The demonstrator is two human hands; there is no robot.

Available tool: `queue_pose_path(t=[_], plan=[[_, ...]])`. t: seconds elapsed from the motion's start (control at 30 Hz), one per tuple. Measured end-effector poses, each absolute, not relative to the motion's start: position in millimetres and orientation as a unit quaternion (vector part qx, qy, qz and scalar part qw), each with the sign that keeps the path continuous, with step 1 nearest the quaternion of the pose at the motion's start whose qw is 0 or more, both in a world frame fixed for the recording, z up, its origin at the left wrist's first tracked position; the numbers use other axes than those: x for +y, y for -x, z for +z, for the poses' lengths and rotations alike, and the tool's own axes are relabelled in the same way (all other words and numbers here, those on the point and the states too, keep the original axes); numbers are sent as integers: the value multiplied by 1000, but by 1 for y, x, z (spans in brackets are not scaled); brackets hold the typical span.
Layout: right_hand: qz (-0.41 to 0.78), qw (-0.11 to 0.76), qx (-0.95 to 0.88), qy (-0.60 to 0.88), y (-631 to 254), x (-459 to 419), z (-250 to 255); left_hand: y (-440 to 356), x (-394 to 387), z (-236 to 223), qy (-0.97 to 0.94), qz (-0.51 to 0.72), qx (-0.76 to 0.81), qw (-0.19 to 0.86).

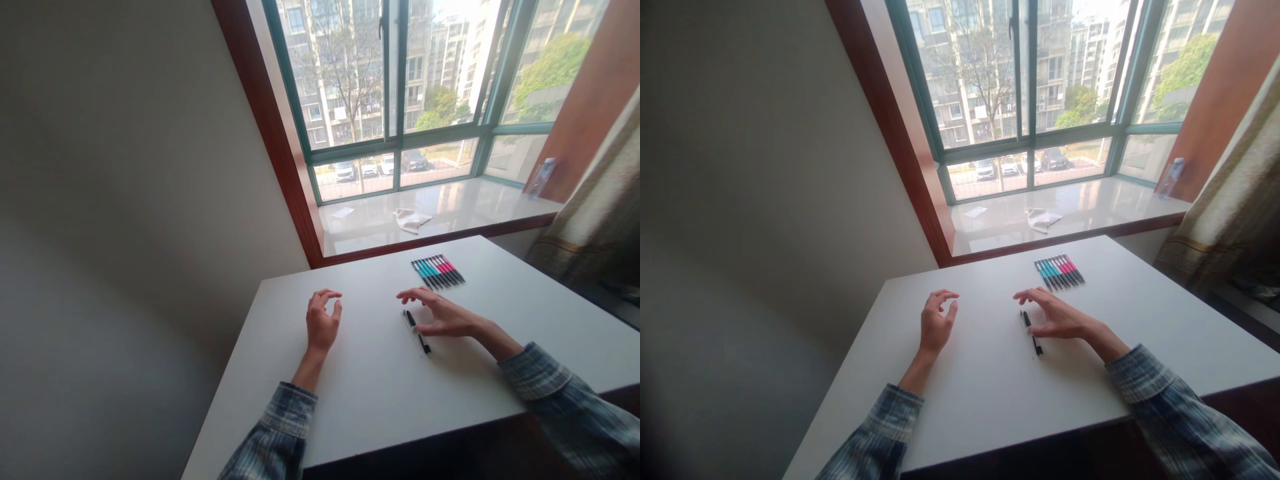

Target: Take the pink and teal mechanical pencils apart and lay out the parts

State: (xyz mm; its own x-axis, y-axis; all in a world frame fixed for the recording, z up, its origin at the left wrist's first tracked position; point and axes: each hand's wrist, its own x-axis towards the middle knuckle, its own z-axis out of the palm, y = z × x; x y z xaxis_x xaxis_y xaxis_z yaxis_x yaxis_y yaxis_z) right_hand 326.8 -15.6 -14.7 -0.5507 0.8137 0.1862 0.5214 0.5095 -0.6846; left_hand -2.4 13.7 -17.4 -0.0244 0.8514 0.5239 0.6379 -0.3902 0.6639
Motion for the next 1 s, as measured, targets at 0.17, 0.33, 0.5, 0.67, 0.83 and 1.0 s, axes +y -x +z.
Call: queue_pose_path(t=[0.17, 0.33, 0.5, 0.67, 0.83, 1.0], plan=[[283, 246, -841, 390, -326, -14, -15, 3, 15, -18, -687, 469, 544, 115], [277, 244, -846, 385, -325, -14, -16, 2, 15, -18, -686, 468, 545, 118], [255, 250, -850, 386, -325, -14, -18, 2, 14, -17, -686, 467, 545, 119], [179, 288, -856, 390, -329, -9, -21, 2, 14, -15, -684, 469, 545, 124], [-3, 409, -821, 398, -316, -12, -17, -8, 8, -8, -711, 459, 501, 181], [-59, 408, -862, 296, -284, -25, -15, -31, -12, 2, -754, 419, 435, 259]])
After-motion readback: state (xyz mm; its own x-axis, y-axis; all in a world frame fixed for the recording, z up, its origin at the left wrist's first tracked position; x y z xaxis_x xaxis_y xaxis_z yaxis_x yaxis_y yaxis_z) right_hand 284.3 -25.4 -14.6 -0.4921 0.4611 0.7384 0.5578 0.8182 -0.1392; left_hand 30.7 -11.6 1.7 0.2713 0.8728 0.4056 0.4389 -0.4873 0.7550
